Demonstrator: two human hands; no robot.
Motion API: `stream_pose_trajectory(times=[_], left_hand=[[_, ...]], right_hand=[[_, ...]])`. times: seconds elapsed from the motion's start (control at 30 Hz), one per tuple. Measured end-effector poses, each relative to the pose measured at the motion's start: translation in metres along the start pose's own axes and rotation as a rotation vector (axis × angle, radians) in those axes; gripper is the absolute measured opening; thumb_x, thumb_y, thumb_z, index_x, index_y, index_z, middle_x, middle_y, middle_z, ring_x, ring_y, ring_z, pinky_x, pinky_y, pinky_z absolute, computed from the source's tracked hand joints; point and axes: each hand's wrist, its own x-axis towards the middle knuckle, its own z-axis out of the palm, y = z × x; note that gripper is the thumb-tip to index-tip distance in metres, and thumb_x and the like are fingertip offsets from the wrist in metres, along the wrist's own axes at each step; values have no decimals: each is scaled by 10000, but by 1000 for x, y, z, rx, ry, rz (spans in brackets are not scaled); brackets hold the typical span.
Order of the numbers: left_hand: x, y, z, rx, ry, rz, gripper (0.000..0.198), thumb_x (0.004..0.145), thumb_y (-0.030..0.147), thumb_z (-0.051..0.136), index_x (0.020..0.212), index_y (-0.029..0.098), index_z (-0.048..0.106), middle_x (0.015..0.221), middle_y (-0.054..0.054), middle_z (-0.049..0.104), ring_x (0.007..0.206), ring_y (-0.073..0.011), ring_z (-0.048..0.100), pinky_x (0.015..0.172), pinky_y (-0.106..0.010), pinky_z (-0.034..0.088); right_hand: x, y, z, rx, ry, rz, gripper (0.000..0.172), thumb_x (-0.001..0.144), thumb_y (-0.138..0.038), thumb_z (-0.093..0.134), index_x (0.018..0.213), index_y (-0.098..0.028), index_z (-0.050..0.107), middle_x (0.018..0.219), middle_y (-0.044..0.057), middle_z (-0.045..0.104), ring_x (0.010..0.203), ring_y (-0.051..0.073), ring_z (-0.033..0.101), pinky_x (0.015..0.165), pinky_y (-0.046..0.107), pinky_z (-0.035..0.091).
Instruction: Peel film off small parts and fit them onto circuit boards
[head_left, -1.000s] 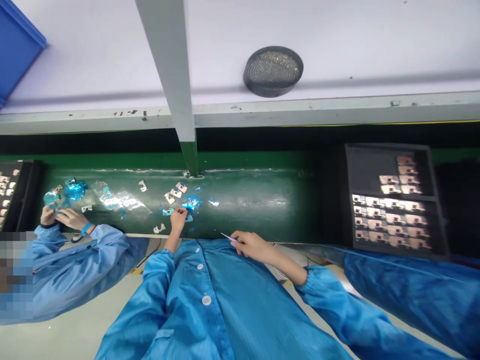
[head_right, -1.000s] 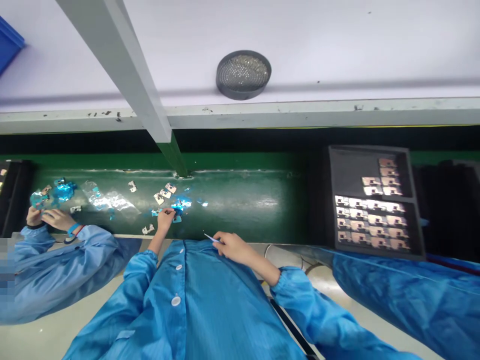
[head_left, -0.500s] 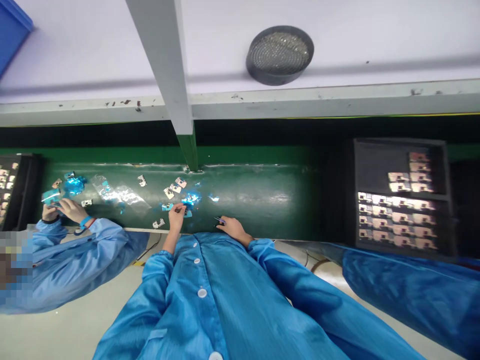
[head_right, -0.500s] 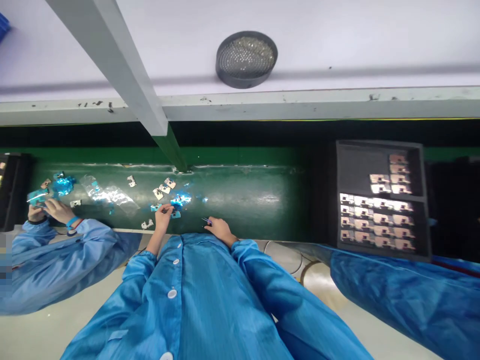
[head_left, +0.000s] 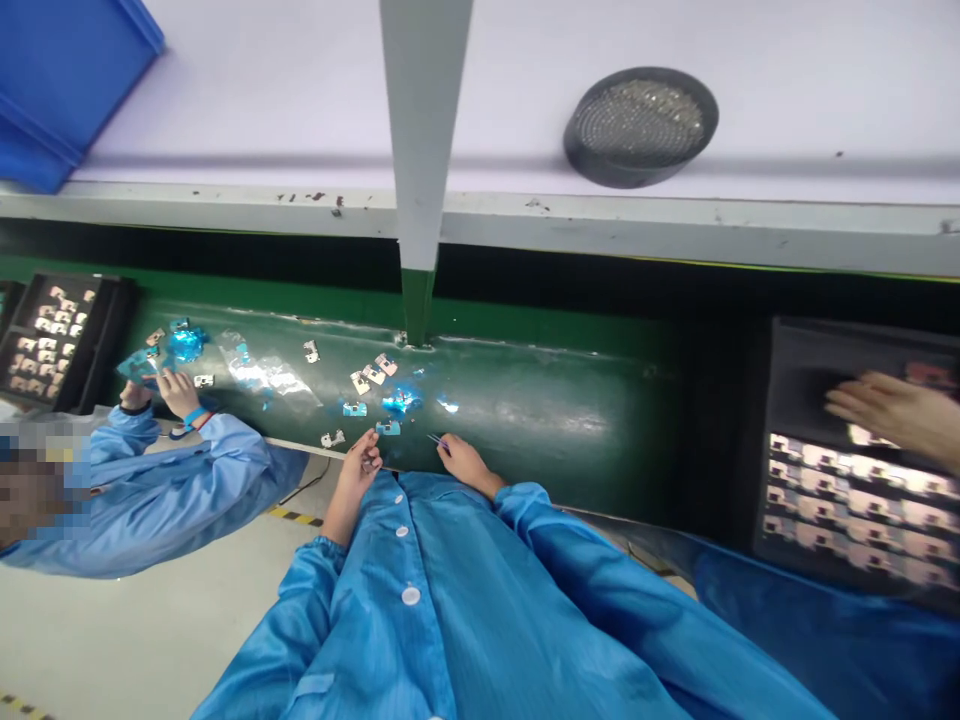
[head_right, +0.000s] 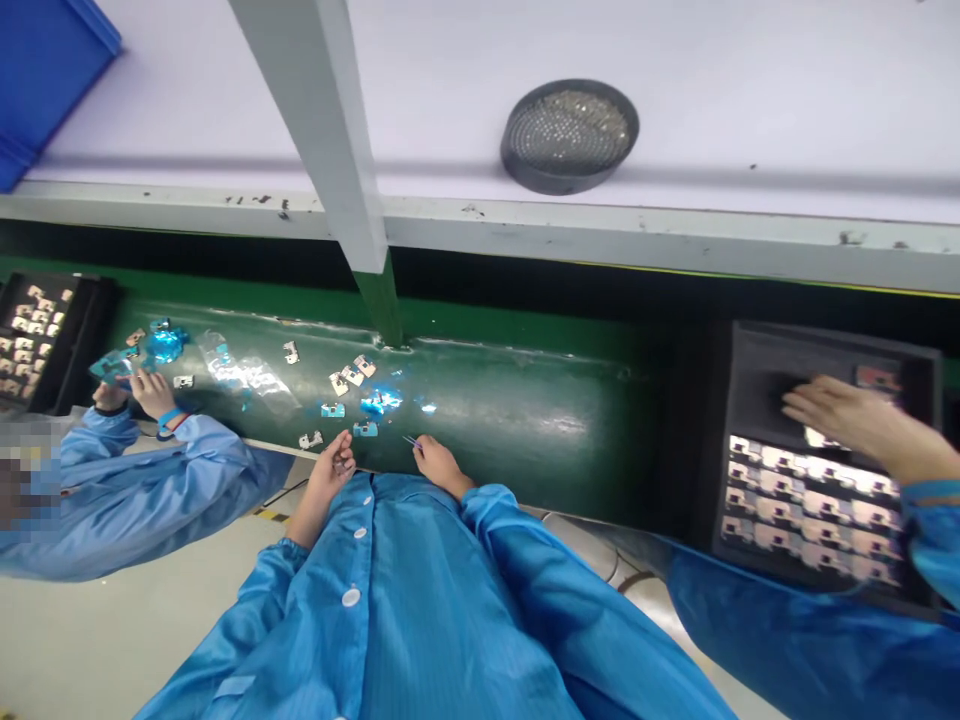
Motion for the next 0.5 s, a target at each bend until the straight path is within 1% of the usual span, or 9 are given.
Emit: stream_pose_trajectory(times=[0.13, 0.27, 0.33, 0.4, 0.5], left_hand=[[-17, 6, 10, -53, -63, 10, 299, 1002, 412, 594, 1119, 142, 649, 987, -48, 682, 677, -116, 614, 599, -262, 540], [-41, 12, 21, -77, -92, 58, 397, 1000, 491, 562, 1159, 140, 660, 1099, -87, 701, 793, -156, 667, 700, -318, 569], [-54, 12, 26, -78, -87, 94, 394, 996, 483, 572, 1155, 135, 667, 1138, -101, 701, 869, -178, 686, 749, -341, 578], [-65, 10, 31, -75, -64, 149, 325, 986, 417, 612, 1131, 132, 672, 1136, -97, 702, 904, -185, 690, 771, -346, 583], [-75, 4, 39, -54, -14, 252, 198, 964, 304, 663, 1061, 132, 669, 1045, -61, 700, 825, -156, 675, 709, -306, 580]], right_hand=[[29, -26, -7, 100, 121, 36, 295, 1001, -374, 624, 1210, -166, 637, 1213, 82, 664, 1053, 215, 670, 923, 430, 580], [48, -50, -20, 211, 179, 48, 284, 998, -372, 631, 1181, -155, 648, 1177, 74, 677, 1026, 210, 678, 901, 418, 589], [48, -59, -27, 260, 192, 66, 276, 999, -378, 630, 1151, -150, 656, 1129, 65, 688, 978, 197, 686, 870, 398, 596], [44, -68, -35, 309, 209, 84, 280, 1002, -396, 622, 1119, -145, 661, 1072, 54, 696, 921, 184, 690, 835, 379, 598], [29, -82, -46, 395, 233, 79, 299, 1010, -429, 600, 1070, -144, 666, 1004, 41, 698, 860, 169, 685, 799, 355, 594]])
